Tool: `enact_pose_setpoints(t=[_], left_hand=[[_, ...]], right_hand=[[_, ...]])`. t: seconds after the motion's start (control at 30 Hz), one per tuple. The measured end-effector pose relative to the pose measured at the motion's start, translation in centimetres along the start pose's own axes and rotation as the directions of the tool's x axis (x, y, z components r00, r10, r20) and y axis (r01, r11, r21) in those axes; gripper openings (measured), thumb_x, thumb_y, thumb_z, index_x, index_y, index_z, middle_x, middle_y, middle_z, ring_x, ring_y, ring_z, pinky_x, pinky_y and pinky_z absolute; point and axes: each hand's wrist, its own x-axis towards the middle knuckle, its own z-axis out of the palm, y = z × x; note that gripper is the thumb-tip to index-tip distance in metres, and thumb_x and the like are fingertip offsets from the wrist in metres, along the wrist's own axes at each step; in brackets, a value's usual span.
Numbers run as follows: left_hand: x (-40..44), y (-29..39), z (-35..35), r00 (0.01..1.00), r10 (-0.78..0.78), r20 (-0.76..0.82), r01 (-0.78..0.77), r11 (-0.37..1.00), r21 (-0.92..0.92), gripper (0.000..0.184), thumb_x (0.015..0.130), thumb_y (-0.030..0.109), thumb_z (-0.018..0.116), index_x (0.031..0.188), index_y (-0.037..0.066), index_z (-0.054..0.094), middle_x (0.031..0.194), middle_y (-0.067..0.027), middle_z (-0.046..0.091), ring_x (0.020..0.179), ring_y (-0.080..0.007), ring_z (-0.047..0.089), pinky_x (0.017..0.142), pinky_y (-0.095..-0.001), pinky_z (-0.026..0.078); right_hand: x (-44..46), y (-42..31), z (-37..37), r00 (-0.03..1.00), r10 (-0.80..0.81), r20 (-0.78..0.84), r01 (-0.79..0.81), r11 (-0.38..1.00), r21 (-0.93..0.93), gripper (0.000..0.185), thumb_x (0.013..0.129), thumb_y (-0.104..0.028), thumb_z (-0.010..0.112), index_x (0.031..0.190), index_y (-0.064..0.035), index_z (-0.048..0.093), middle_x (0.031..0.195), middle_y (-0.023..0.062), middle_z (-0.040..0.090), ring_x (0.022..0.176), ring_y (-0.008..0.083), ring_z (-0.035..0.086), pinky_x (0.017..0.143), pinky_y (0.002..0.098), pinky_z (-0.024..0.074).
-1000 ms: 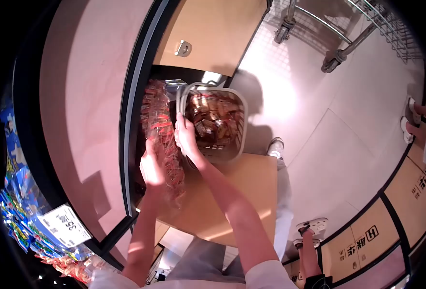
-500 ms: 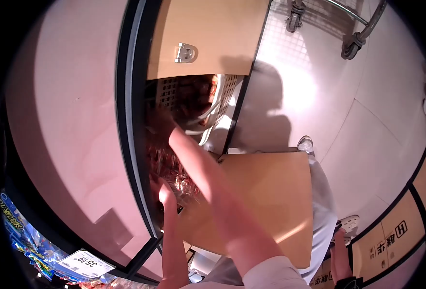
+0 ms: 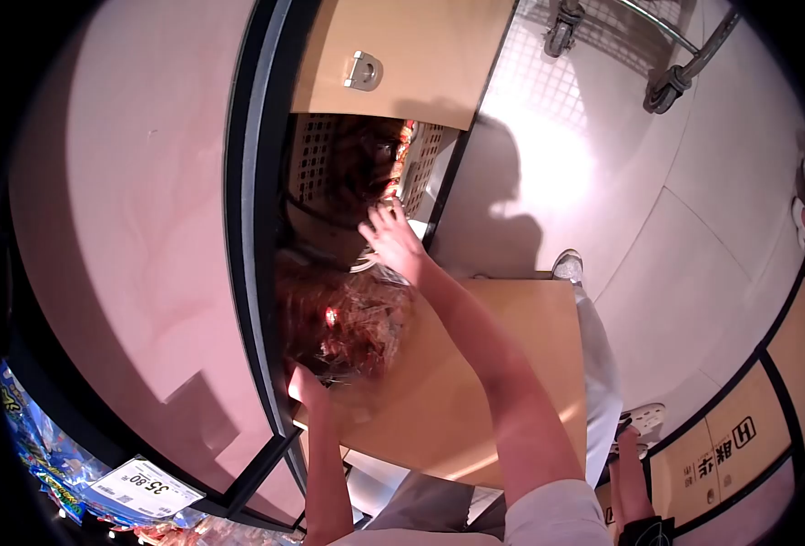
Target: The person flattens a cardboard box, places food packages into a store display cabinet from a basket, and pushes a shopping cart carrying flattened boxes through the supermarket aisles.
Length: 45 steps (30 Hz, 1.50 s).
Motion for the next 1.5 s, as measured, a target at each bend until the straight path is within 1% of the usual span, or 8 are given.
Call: enact_pose_setpoints(t=[0.13, 0.3, 0.4, 0.67, 0.9, 1.13, 1.3, 1.5], left_hand=[[0.9, -9.3, 4.1, 0.697, -0.534, 0.479, 0.665, 0.231, -0.71, 0.025, 0.079, 0.015, 0.053, 0.1, 0.002, 0.056, 0.092, -0.0063, 0.058, 0.077, -0.0229, 0.054, 0.07, -0.0339, 0.044], [-2.3, -4.8, 0.1, 0.651, -0.629, 0.425, 0.722, 0.342, -0.601, 0.014, 0.071, 0.007, 0.055, 0.085, 0.006, 0.054, 0.084, -0.0037, 0.052, 0.073, -0.0162, 0.049, 0.061, -0.0293, 0.041], [-3.2, 0.1, -4.1, 0.679, -0.581, 0.448, 0.712, 0.374, -0.594, 0.01, 0.068, 0.002, 0.052, 0.075, 0.008, 0.049, 0.077, -0.0018, 0.048, 0.069, -0.0127, 0.045, 0.056, -0.0261, 0.038], [-4.4, 2.8, -7.0, 0.58, -0.609, 0.541, 0.797, 0.286, -0.532, 0.017, 0.069, -0.003, 0.048, 0.079, 0.011, 0.044, 0.068, 0.0014, 0.042, 0.061, -0.0099, 0.042, 0.052, -0.0241, 0.035], [-3.8, 4.4, -14.2, 0.37, -0.257, 0.893, 0.928, 0.05, -0.37, 0.004, 0.084, 0.005, 0.049, 0.087, 0.007, 0.048, 0.065, 0.0027, 0.042, 0.049, -0.0046, 0.034, 0.041, -0.0172, 0.029], [-3.3, 2.3, -14.6, 0.105, 0.049, 0.993, 0.927, -0.365, -0.08, 0.021, 0.085, 0.014, 0.048, 0.103, 0.003, 0.049, 0.078, -0.0031, 0.054, 0.049, -0.0061, 0.038, 0.04, -0.0165, 0.032], [-3.0, 4.6, -14.0, 0.29, 0.013, 0.957, 0.866, 0.423, -0.268, 0.046, 0.081, 0.007, 0.05, 0.124, 0.008, 0.035, 0.079, 0.0034, 0.046, 0.054, -0.0016, 0.036, 0.042, -0.0142, 0.028], [-0.7, 4.0, -7.5, 0.588, -0.056, 0.807, 0.737, 0.45, -0.505, 0.04, 0.087, 0.019, 0.045, 0.123, 0.005, 0.037, 0.109, -0.0041, 0.049, 0.096, -0.0121, 0.048, 0.084, -0.0271, 0.039]], right_hand=[[2.1, 0.3, 1.5, 1.0, -0.006, 0.017, 0.007, 0.999, -0.053, 0.011, 0.061, -0.014, 0.056, 0.068, -0.006, 0.057, 0.067, 0.0041, 0.056, 0.08, 0.0171, 0.051, 0.078, 0.0335, 0.0366], [5.1, 2.3, -0.2, 0.817, 0.098, -0.569, 0.014, 0.982, 0.189, 0.023, 0.062, -0.007, 0.051, 0.084, 0.0023, 0.052, 0.075, 0.0144, 0.049, 0.084, 0.0317, 0.049, 0.077, 0.0389, 0.04], [9.8, 3.3, -4.6, 0.734, 0.654, 0.184, -0.645, 0.584, 0.494, 0.029, 0.078, -0.005, 0.045, 0.105, 0.0039, 0.044, 0.104, 0.0206, 0.046, 0.096, 0.033, 0.044, 0.088, 0.0347, 0.0369], [8.9, 0.5, -3.9, 0.748, 0.529, -0.402, -0.358, 0.831, 0.426, 0.043, 0.08, -0.014, 0.051, 0.117, 0.0023, 0.037, 0.109, 0.0175, 0.046, 0.108, 0.0265, 0.039, 0.09, 0.0343, 0.0341], [-12.5, 5.7, -4.5, 0.059, 0.184, 0.981, -0.998, 0.042, 0.052, 0.069, 0.078, -0.059, 0.041, 0.122, -0.0066, 0.04, 0.101, 0.0098, 0.056, 0.087, 0.0262, 0.054, 0.075, 0.0363, 0.0425], [-17.1, 6.9, -7.8, 0.121, -0.163, 0.979, -0.984, -0.151, 0.097, 0.066, 0.078, -0.041, 0.057, 0.128, -0.0065, 0.032, 0.104, 0.0066, 0.054, 0.083, 0.0106, 0.055, 0.071, 0.021, 0.045], [-13.3, 5.7, -17.5, 0.584, 0.164, 0.795, -0.761, -0.231, 0.607, 0.071, 0.075, -0.026, 0.063, 0.13, -0.0023, 0.025, 0.118, 0.0081, 0.045, 0.1, 0.0126, 0.048, 0.085, 0.0244, 0.0397], [-4.5, 4.4, -16.1, 0.768, 0.225, 0.6, -0.579, -0.157, 0.8, 0.073, 0.069, -0.01, 0.067, 0.13, -0.0047, 0.027, 0.121, 0.0114, 0.041, 0.106, 0.0172, 0.045, 0.088, 0.0283, 0.0373]])
